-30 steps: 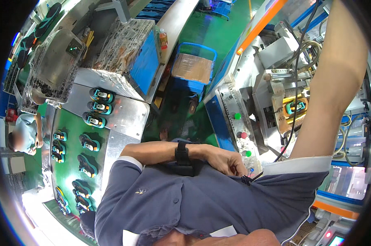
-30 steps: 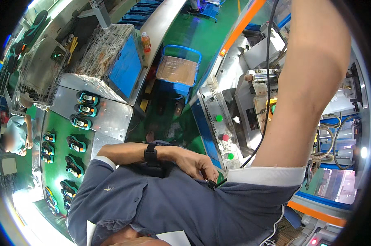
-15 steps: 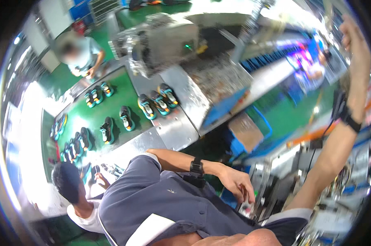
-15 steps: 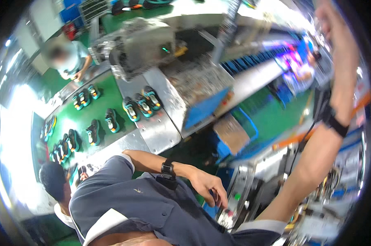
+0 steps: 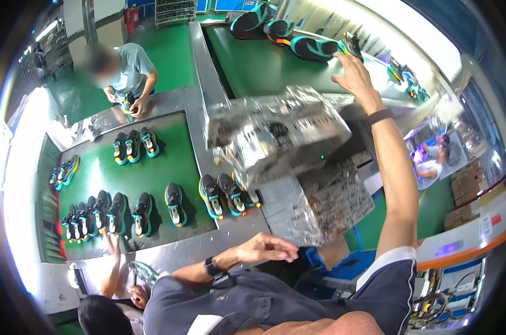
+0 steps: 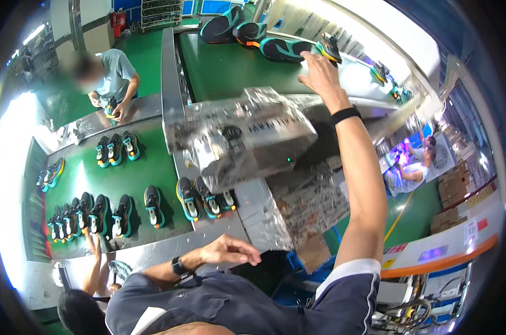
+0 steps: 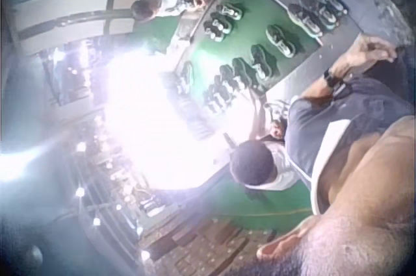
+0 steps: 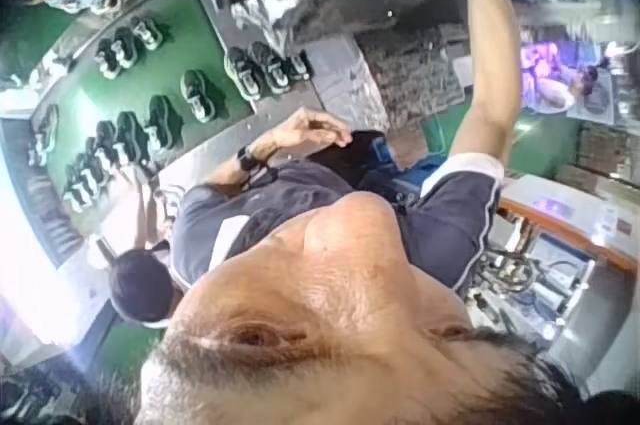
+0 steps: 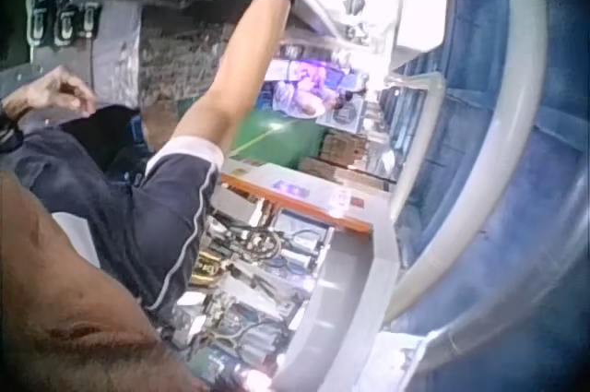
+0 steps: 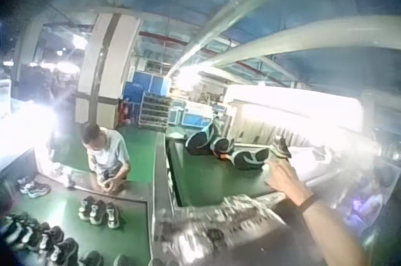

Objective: Operating a shoe lasting machine to shape footwear and placing them on a conveyor belt.

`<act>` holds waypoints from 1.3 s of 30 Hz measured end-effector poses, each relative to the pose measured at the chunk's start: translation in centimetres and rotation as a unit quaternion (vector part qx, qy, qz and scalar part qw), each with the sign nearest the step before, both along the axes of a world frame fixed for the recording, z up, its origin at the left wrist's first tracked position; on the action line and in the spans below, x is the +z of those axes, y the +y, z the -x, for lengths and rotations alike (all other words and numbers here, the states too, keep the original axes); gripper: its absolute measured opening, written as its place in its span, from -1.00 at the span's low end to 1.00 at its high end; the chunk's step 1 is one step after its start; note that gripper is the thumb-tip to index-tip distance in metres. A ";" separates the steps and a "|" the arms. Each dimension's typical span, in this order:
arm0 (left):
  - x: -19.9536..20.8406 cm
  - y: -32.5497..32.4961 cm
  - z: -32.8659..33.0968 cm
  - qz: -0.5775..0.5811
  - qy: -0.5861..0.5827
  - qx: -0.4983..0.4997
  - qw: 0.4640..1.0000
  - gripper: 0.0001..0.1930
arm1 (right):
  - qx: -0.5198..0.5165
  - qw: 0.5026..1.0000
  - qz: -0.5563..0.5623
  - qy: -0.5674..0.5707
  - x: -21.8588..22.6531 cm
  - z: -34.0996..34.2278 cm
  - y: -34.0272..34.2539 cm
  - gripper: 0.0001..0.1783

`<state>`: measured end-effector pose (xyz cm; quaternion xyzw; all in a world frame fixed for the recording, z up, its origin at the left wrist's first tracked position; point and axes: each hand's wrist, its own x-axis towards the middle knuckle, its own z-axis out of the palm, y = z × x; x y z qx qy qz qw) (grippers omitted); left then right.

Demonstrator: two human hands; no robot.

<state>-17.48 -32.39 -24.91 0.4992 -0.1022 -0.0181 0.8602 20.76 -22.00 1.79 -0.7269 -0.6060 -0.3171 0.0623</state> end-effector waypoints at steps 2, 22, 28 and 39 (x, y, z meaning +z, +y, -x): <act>-2.5 2.1 0.8 0.044 0.016 0.044 0.998 -0.70 | -0.031 0.998 0.054 -0.003 0.0 0.0 5.5 -0.13; 4.5 2.4 -9.1 0.247 -0.093 -0.052 0.963 -0.27 | 0.023 0.813 -0.417 0.407 2.7 3.4 -10.7 -0.60; 12.4 -6.9 -18.3 0.382 -0.067 0.002 0.922 -0.23 | 0.049 0.750 -0.551 0.361 -1.1 14.7 -27.6 -0.71; 9.1 -33.3 -16.0 0.179 0.014 -0.198 0.964 -0.50 | -0.214 0.692 -0.568 0.392 -16.6 33.9 -57.5 0.09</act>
